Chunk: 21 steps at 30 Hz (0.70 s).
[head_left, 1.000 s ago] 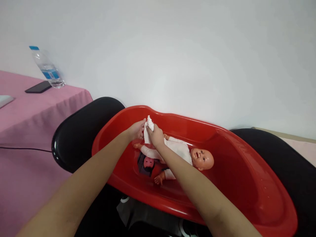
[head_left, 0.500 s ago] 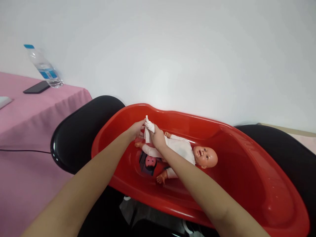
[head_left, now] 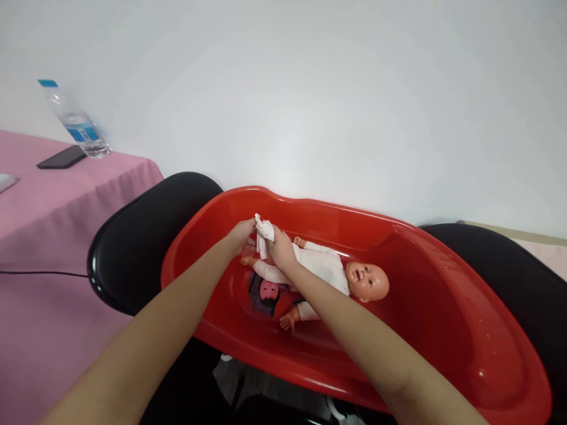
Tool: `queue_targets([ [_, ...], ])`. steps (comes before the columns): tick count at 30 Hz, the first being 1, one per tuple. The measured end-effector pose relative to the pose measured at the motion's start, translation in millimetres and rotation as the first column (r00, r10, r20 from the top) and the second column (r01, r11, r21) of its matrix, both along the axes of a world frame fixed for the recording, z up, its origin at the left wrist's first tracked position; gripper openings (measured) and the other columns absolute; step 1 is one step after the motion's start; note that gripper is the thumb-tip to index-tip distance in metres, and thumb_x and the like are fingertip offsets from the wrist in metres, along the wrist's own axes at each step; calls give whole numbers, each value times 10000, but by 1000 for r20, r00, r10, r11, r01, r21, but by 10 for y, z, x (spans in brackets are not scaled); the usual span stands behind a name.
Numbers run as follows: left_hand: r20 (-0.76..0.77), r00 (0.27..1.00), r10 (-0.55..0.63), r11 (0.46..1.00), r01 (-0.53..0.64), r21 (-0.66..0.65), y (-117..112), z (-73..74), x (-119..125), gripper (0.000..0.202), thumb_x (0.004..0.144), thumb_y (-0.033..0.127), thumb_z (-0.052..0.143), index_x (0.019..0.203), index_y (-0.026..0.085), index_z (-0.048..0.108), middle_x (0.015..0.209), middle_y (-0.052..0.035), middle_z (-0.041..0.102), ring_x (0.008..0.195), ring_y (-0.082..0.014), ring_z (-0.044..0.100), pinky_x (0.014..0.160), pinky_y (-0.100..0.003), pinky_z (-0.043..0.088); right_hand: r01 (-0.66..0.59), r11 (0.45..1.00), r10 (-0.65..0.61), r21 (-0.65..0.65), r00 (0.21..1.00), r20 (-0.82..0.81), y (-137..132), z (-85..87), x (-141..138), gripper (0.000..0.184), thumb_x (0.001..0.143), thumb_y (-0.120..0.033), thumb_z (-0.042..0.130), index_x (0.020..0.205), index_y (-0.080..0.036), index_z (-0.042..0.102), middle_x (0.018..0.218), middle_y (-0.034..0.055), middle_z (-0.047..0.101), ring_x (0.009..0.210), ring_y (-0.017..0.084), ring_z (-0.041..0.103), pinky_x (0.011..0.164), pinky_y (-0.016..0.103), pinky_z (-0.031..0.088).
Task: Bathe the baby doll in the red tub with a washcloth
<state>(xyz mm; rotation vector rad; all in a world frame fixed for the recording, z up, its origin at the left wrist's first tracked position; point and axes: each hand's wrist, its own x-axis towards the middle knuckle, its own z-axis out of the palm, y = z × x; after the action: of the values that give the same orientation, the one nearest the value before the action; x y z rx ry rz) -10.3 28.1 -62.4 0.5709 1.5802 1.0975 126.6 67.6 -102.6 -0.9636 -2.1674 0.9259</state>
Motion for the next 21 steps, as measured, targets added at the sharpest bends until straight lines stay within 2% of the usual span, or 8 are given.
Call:
queue_targets([
  [4,-4,1000,-1,1000,1,9,11,-6,40,458,980,600,504,958,174,673,783,-74,727,671,-227,673,654,-349,568,23,1000,-23,-5,997,74,-19,27,-33,389,920,-401,669,1260,-213,651,1265,104,722,1181,260,656,1029,377,481],
  [8,-57,998,17,1000,-16,14,12,-52,27,459,937,626,578,1019,187,681,826,-65,735,690,-226,674,627,-334,554,60,996,-49,-58,982,182,-33,95,-102,341,961,-466,597,1178,-216,678,1190,110,742,1132,275,670,984,385,483],
  [12,-41,999,-21,999,22,31,1,-79,-15,468,996,600,474,1013,180,681,837,-74,730,677,-214,648,630,-334,530,50,998,-46,-22,985,169,-27,147,-104,316,1031,-409,463,1202,-227,657,1233,95,735,1136,256,673,1000,384,469],
  [17,-47,998,-31,999,31,9,30,-120,-2,466,980,614,492,977,183,669,801,-76,711,656,-213,630,586,-324,508,81,997,-73,-16,958,276,-36,179,-59,357,986,-472,554,1238,-232,632,1233,111,732,1128,266,671,955,384,480],
  [21,-44,996,-75,997,74,-23,43,-194,-36,525,905,694,563,1002,189,669,812,-66,728,688,-233,664,642,-351,555,51,999,-55,20,912,406,-72,216,-12,291,1003,-327,504,1231,-203,637,1188,137,745,1107,282,690,955,403,482],
])
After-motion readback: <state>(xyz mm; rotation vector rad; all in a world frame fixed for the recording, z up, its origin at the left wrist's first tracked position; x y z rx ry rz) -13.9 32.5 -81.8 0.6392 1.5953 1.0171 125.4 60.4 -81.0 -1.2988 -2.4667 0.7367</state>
